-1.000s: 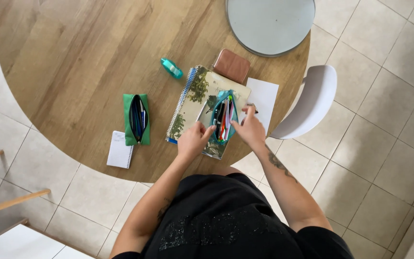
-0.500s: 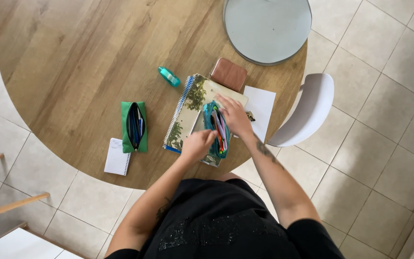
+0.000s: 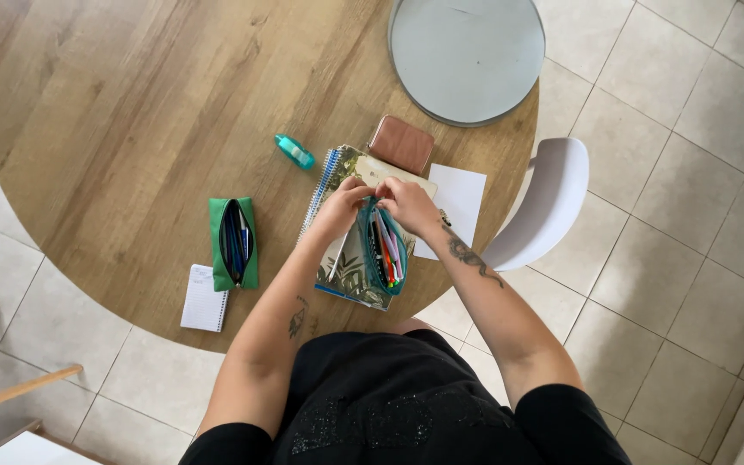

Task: The person checks a phone, prepares a mate drink by pouring water from a thermos, and then organizes pens and pencils into a pencil case at a table.

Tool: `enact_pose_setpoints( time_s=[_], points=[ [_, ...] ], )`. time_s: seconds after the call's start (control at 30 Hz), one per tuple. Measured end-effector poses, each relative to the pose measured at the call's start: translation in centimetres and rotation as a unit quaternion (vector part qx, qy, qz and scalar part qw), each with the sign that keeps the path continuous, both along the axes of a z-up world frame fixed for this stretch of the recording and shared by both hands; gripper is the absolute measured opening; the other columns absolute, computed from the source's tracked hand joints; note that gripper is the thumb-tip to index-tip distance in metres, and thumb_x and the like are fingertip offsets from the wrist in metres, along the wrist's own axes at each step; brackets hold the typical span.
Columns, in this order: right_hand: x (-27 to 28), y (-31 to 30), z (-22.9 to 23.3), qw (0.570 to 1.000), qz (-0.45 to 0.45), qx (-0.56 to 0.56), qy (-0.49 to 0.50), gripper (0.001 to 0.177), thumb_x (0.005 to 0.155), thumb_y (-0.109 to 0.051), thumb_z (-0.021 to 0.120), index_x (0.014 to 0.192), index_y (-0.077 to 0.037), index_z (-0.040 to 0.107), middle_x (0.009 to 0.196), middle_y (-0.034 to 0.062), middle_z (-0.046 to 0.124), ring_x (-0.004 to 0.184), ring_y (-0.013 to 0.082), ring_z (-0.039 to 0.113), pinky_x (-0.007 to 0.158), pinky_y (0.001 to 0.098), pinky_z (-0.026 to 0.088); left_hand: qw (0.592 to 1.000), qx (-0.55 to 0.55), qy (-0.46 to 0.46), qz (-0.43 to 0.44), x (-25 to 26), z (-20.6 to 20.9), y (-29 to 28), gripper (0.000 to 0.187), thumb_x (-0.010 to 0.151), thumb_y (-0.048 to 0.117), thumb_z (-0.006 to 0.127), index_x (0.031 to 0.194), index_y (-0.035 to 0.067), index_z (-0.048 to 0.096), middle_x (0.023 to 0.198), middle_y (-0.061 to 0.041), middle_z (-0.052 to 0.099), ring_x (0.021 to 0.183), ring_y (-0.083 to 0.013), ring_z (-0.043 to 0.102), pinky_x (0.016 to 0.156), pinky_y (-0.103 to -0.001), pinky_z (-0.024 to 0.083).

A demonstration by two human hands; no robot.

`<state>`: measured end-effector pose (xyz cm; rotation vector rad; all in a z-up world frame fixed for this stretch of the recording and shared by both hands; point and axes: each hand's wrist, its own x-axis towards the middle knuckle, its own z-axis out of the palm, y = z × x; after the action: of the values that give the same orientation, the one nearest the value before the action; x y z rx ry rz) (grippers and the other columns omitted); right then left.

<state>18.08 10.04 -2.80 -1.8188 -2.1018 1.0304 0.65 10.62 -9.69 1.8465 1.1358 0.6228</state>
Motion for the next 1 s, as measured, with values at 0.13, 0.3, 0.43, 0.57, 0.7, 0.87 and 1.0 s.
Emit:
enact_pose_setpoints(
  time_s=[0.13, 0.3, 0.43, 0.57, 0.7, 0.87, 1.0],
  points=[
    [0.9, -1.0, -4.2, 0.965, 0.11, 0.205, -0.123, 0.009, 0.087, -0.022, 0.054, 0.087, -0.014, 0.052, 0.08, 0.0039, 0.058, 0.081, 0.0264, 0.062, 0.077, 0.0348, 0.05, 0.994, 0.072, 0.056, -0.053, -0.4, 3.2, 1.2, 0.011, 0.089, 0.024, 0.059, 0.1, 0.024, 0.062, 0.095, 0.001, 0.055, 0.076, -0.0351, 0.063, 0.069, -0.044, 0.054],
    [0.5, -3.3, -3.5, 0.852, 0.169, 0.436, -0.233, 0.002, 0.086, -0.016, 0.052, 0.087, -0.016, 0.054, 0.081, 0.0004, 0.053, 0.077, 0.0187, 0.056, 0.07, 0.032, 0.045, 0.967, 0.183, 0.144, -0.107, -0.4, 3.6, 1.8, 0.011, 0.091, 0.026, 0.052, 0.087, 0.026, 0.063, 0.088, 0.006, 0.061, 0.078, -0.0302, 0.064, 0.071, -0.04, 0.053],
    [1.4, -5.0, -2.9, 0.829, 0.182, 0.467, -0.247, 0.007, 0.087, -0.014, 0.052, 0.08, -0.014, 0.052, 0.075, 0.0021, 0.048, 0.07, 0.0196, 0.053, 0.07, 0.0334, 0.043, 0.966, 0.202, 0.127, -0.095, 0.1, 3.8, 1.6, 0.011, 0.088, 0.026, 0.057, 0.08, 0.024, 0.065, 0.085, 0.008, 0.064, 0.074, -0.0278, 0.065, 0.071, -0.039, 0.054],
    [1.3, -7.3, -1.0, 0.858, 0.211, 0.384, -0.268, 0.013, 0.09, -0.011, 0.044, 0.081, -0.015, 0.053, 0.076, 0.0005, 0.05, 0.068, 0.017, 0.051, 0.067, 0.0299, 0.04, 0.972, 0.154, 0.152, -0.088, 0.3, 3.1, 2.0, 0.018, 0.087, 0.02, 0.055, 0.084, 0.034, 0.065, 0.089, 0.012, 0.064, 0.08, -0.0256, 0.066, 0.075, -0.039, 0.054],
    [1.9, -13.0, -0.4, 0.865, 0.23, 0.381, -0.231, 0.008, 0.083, -0.01, 0.051, 0.077, -0.014, 0.051, 0.072, 0.0008, 0.045, 0.066, 0.0204, 0.052, 0.062, 0.0347, 0.038, 0.988, 0.072, 0.129, -0.045, -1.9, 2.9, 2.9, 0.028, 0.09, 0.017, 0.048, 0.096, 0.04, 0.064, 0.103, 0.012, 0.063, 0.093, -0.0227, 0.064, 0.077, -0.037, 0.054],
    [1.8, -15.0, 3.4, 0.972, 0.052, 0.134, -0.185, 0.035, 0.082, -0.038, 0.049, 0.107, -0.013, 0.048, 0.098, 0.0088, 0.054, 0.089, 0.0289, 0.058, 0.075, 0.0418, 0.045, 0.991, 0.029, 0.126, -0.022, -1.5, 3.8, 2.4, 0.025, 0.087, 0.019, 0.056, 0.097, 0.04, 0.066, 0.102, 0.013, 0.063, 0.092, -0.0228, 0.064, 0.079, -0.038, 0.053],
    [-2.1, -11.1, 8.2, 0.967, -0.136, -0.199, -0.081, 0.099, 0.074, -0.066, 0.059, 0.145, -0.011, 0.016, 0.13, 0.0253, 0.048, 0.107, 0.0457, 0.057, 0.084, 0.0526, 0.049, 0.994, 0.033, 0.097, 0.048, -2.5, 5.5, 1.1, 0.041, 0.081, 0.021, 0.067, 0.113, 0.045, 0.059, 0.087, 0.015, 0.064, 0.082, -0.0151, 0.065, 0.077, -0.034, 0.053]
  ],
)
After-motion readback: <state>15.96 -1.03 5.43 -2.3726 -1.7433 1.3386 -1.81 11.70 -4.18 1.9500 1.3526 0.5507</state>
